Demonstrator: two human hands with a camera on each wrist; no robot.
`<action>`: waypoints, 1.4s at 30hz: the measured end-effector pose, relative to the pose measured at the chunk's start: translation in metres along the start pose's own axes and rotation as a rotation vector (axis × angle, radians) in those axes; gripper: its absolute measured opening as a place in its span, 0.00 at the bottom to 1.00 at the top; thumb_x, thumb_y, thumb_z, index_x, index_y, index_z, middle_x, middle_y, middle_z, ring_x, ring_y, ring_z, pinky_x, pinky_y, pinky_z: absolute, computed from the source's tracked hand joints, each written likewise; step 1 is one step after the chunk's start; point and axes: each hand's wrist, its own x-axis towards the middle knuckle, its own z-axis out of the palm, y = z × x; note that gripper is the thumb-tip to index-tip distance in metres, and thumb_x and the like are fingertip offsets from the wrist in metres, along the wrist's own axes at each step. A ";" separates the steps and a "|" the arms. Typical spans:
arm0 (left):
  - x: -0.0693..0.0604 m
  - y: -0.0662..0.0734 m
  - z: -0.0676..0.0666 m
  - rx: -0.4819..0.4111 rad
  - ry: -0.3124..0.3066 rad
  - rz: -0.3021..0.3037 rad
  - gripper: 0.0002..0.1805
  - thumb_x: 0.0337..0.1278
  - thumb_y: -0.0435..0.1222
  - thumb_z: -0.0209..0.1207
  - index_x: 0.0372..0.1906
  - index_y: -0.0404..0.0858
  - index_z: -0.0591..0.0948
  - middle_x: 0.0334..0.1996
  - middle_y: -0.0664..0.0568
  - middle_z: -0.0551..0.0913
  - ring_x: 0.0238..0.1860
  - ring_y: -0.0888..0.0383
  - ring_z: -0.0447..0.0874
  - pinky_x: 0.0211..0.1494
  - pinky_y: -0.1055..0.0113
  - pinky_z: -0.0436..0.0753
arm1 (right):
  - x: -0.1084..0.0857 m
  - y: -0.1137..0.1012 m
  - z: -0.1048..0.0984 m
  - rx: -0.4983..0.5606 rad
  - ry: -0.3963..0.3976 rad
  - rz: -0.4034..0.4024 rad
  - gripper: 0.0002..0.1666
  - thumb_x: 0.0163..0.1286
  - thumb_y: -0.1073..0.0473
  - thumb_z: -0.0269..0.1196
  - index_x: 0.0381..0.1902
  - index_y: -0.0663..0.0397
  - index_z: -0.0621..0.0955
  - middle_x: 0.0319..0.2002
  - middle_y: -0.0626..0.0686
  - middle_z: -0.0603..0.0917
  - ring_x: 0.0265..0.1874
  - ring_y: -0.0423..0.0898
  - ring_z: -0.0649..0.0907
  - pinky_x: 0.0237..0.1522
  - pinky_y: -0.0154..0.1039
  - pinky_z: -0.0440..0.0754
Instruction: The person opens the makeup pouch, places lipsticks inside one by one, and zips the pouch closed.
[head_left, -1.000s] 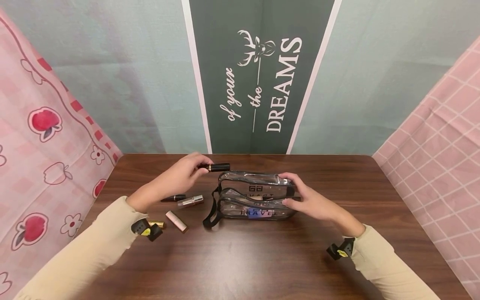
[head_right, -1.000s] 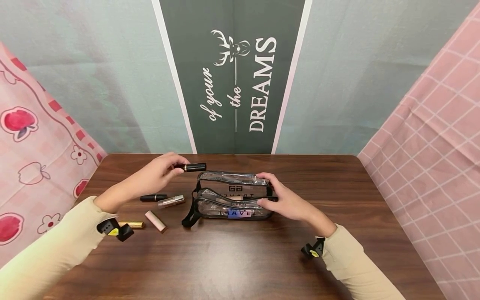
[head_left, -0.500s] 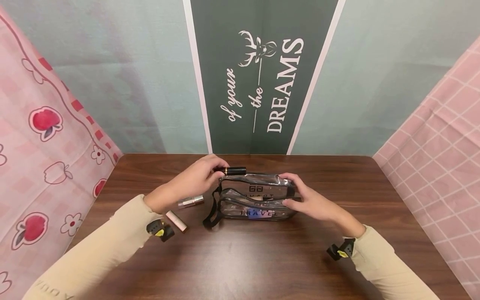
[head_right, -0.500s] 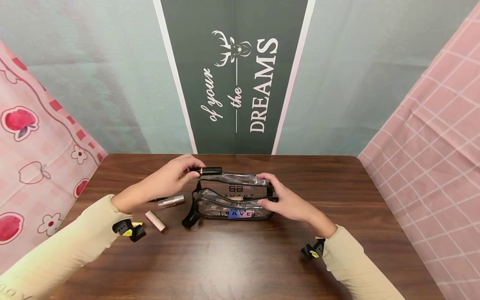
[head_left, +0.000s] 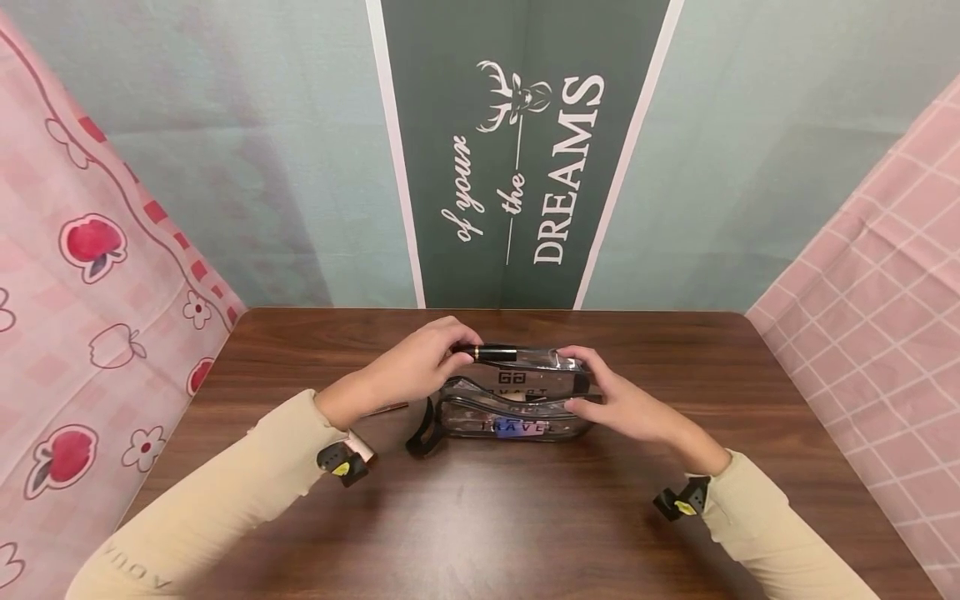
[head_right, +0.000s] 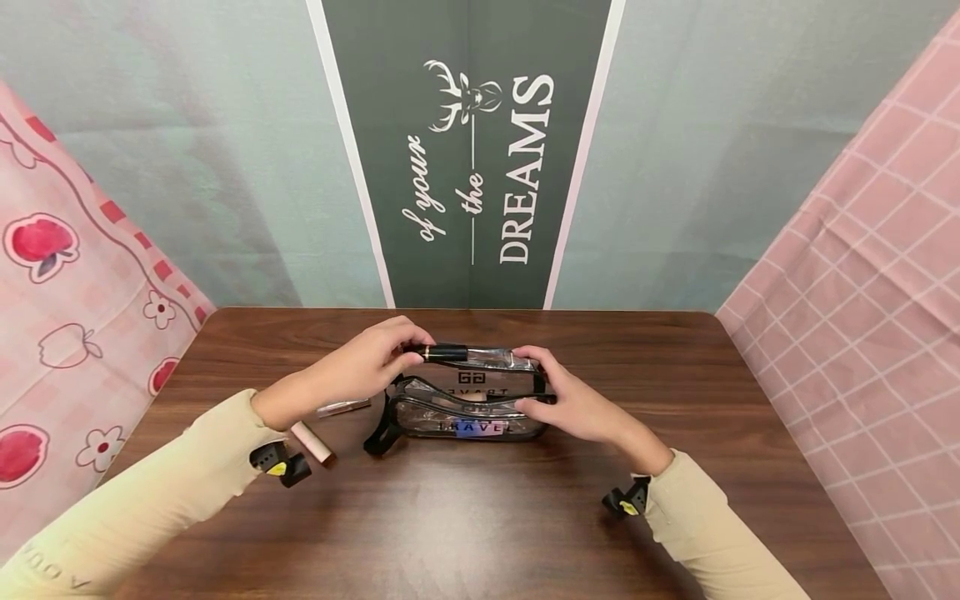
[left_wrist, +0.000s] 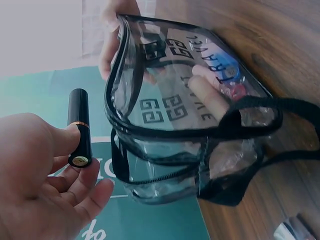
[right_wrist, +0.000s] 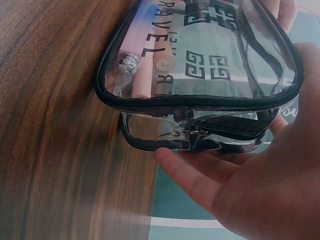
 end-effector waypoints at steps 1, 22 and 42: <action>0.001 0.001 0.001 0.001 -0.002 0.001 0.10 0.73 0.33 0.58 0.52 0.33 0.81 0.46 0.48 0.81 0.44 0.56 0.76 0.50 0.60 0.78 | 0.000 0.000 0.000 -0.004 0.002 0.000 0.42 0.74 0.58 0.64 0.76 0.42 0.55 0.62 0.68 0.72 0.60 0.65 0.75 0.54 0.48 0.78; 0.014 0.012 0.015 -0.035 -0.009 0.042 0.09 0.73 0.33 0.59 0.50 0.33 0.82 0.43 0.50 0.80 0.43 0.57 0.76 0.50 0.61 0.77 | 0.001 0.002 0.001 0.022 0.014 -0.038 0.42 0.74 0.61 0.64 0.76 0.45 0.55 0.60 0.69 0.73 0.58 0.66 0.76 0.53 0.46 0.79; 0.014 0.009 0.016 -0.084 -0.017 0.032 0.14 0.69 0.37 0.63 0.53 0.33 0.82 0.48 0.48 0.80 0.48 0.56 0.78 0.55 0.64 0.79 | 0.001 0.001 -0.002 -0.010 0.012 -0.020 0.42 0.73 0.59 0.65 0.76 0.43 0.56 0.61 0.68 0.74 0.60 0.65 0.75 0.55 0.49 0.77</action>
